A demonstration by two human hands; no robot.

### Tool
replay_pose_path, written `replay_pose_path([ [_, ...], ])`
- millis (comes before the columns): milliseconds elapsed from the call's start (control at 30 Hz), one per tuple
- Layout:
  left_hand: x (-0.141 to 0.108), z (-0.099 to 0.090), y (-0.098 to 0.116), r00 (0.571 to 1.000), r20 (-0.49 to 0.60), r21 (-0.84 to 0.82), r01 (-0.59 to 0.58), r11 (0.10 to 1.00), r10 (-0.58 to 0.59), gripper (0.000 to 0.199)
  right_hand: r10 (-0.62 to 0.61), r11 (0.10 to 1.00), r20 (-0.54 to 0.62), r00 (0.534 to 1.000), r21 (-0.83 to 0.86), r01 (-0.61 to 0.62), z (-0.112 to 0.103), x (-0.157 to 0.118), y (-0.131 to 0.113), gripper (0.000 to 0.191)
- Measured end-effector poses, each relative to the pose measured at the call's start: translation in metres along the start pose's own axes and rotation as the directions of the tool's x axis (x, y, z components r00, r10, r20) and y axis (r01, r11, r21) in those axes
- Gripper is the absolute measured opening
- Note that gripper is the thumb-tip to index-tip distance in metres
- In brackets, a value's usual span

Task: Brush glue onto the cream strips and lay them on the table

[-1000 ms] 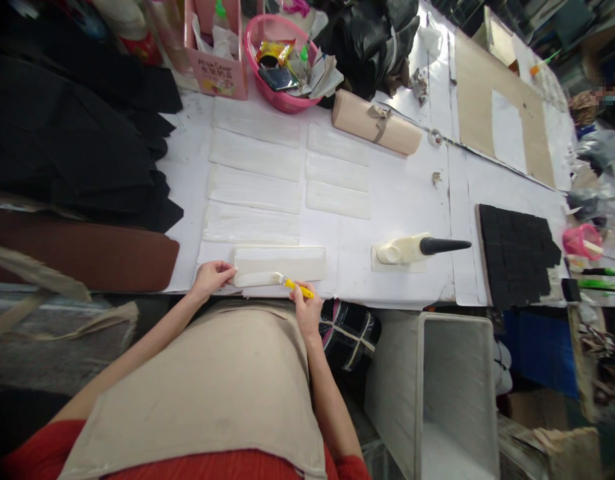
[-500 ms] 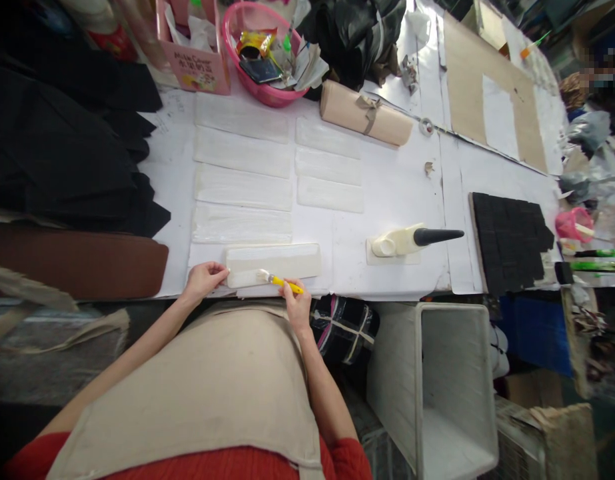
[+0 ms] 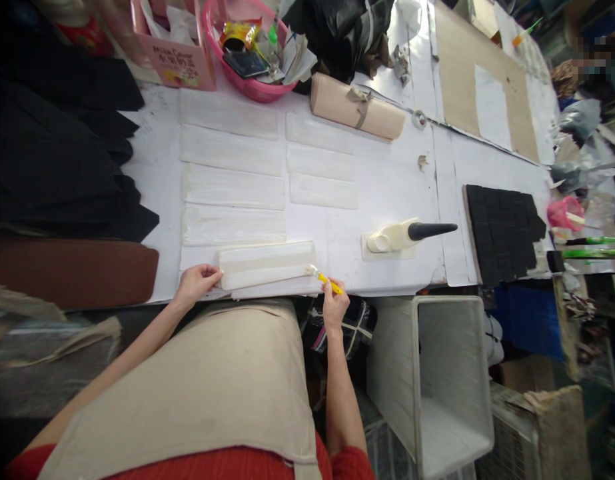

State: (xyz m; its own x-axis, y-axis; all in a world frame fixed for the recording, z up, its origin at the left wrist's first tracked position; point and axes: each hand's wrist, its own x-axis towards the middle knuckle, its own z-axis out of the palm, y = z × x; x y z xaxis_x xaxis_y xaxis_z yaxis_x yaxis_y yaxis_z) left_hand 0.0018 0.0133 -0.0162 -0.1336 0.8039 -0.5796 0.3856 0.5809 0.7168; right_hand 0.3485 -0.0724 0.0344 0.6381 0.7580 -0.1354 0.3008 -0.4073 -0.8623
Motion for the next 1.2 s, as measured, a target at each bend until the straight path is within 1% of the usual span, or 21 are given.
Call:
replay_pose_path([
  [67,0.0,0.0,0.0,1.0,0.007,-0.01,0.004,1.0,-0.004,0.028,-0.083,0.989,-0.017,0.996,-0.123,0.08,-0.004,0.0,-0.002,0.039],
  [133,-0.001,0.0,0.0,1.0,0.006,-0.012,0.005,1.0,-0.005,0.028,-0.185,0.952,-0.011,0.983,-0.25,0.176,-0.005,-0.002,-0.007,0.035],
  [233,-0.001,0.0,0.0,1.0,-0.002,-0.005,0.0,1.0,0.0,0.028,-0.297,0.88,0.063,0.953,-0.37,0.299,0.001,-0.01,-0.014,0.032],
  [333,-0.001,0.0,0.0,1.0,0.003,-0.01,-0.01,1.0,0.01,0.029,-0.32,0.845,0.167,0.932,-0.395,0.361,0.011,-0.021,-0.022,0.031],
  [400,-0.001,-0.001,0.0,1.0,0.009,-0.017,-0.008,1.0,0.008,0.029,-0.318,0.851,0.246,0.916,-0.353,0.39,0.019,-0.029,-0.029,0.03],
  [500,-0.001,-0.001,0.001,1.0,0.009,-0.033,0.009,0.999,-0.009,0.029,-0.313,0.881,0.363,0.877,-0.233,0.411,0.03,-0.041,-0.04,0.028],
  [567,-0.001,0.0,0.002,1.0,0.008,-0.051,0.016,0.999,-0.016,0.029,-0.296,0.917,0.394,0.87,-0.138,0.375,0.039,-0.047,-0.048,0.028],
  [667,-0.001,0.0,0.003,1.0,0.014,-0.078,0.018,0.997,-0.017,0.03,-0.235,0.966,0.411,0.88,-0.002,0.259,0.055,-0.053,-0.055,0.028],
  [700,-0.001,0.0,0.004,1.0,0.016,-0.086,0.02,0.996,-0.019,0.03,-0.222,0.972,0.425,0.877,0.03,0.231,0.061,-0.053,-0.057,0.028],
  [767,-0.002,0.0,0.005,0.999,0.018,-0.097,0.032,0.995,-0.03,0.031,-0.243,0.969,0.455,0.857,0.076,0.234,0.075,-0.053,-0.061,0.027],
  [800,-0.002,0.0,0.005,0.999,0.018,-0.101,0.039,0.994,-0.037,0.031,-0.283,0.958,0.469,0.837,0.094,0.272,0.082,-0.052,-0.064,0.027],
  [833,-0.002,-0.001,0.005,0.999,0.019,-0.105,0.044,0.993,-0.042,0.031,-0.342,0.937,0.483,0.806,0.105,0.335,0.088,-0.05,-0.066,0.027],
  [867,-0.002,-0.001,0.005,0.999,0.023,-0.11,0.047,0.993,-0.045,0.031,-0.409,0.903,0.502,0.762,0.105,0.416,0.095,-0.049,-0.069,0.027],
  [900,-0.002,-0.001,0.005,0.999,0.029,-0.117,0.047,0.992,-0.044,0.032,-0.474,0.856,0.532,0.702,0.092,0.509,0.1,-0.047,-0.072,0.027],
  [967,-0.002,-0.001,0.005,0.998,0.04,-0.132,0.045,0.99,-0.04,0.032,-0.563,0.72,0.619,0.548,0.041,0.692,0.111,-0.045,-0.077,0.027],
  [1000,-0.002,-0.001,0.005,0.998,0.043,-0.137,0.046,0.989,-0.041,0.031,-0.579,0.643,0.663,0.474,0.014,0.766,0.115,-0.045,-0.079,0.027],
  [1033,-0.002,-0.001,0.005,0.998,0.043,-0.141,0.048,0.989,-0.042,0.031,-0.582,0.569,0.702,0.41,-0.01,0.823,0.119,-0.045,-0.081,0.027],
  [1067,-0.002,-0.001,0.006,0.998,0.042,-0.145,0.052,0.988,-0.046,0.03,-0.577,0.503,0.734,0.358,-0.026,0.864,0.122,-0.046,-0.081,0.026],
  [1133,-0.003,-0.001,0.007,0.998,0.042,-0.158,0.06,0.986,-0.054,0.029,-0.559,0.404,0.779,0.284,-0.043,0.914,0.126,-0.048,-0.081,0.024],
  [1200,-0.003,-0.001,0.007,0.997,0.049,-0.179,0.07,0.981,-0.062,0.029,-0.534,0.343,0.813,0.232,-0.043,0.939,0.127,-0.051,-0.08,0.023],
])
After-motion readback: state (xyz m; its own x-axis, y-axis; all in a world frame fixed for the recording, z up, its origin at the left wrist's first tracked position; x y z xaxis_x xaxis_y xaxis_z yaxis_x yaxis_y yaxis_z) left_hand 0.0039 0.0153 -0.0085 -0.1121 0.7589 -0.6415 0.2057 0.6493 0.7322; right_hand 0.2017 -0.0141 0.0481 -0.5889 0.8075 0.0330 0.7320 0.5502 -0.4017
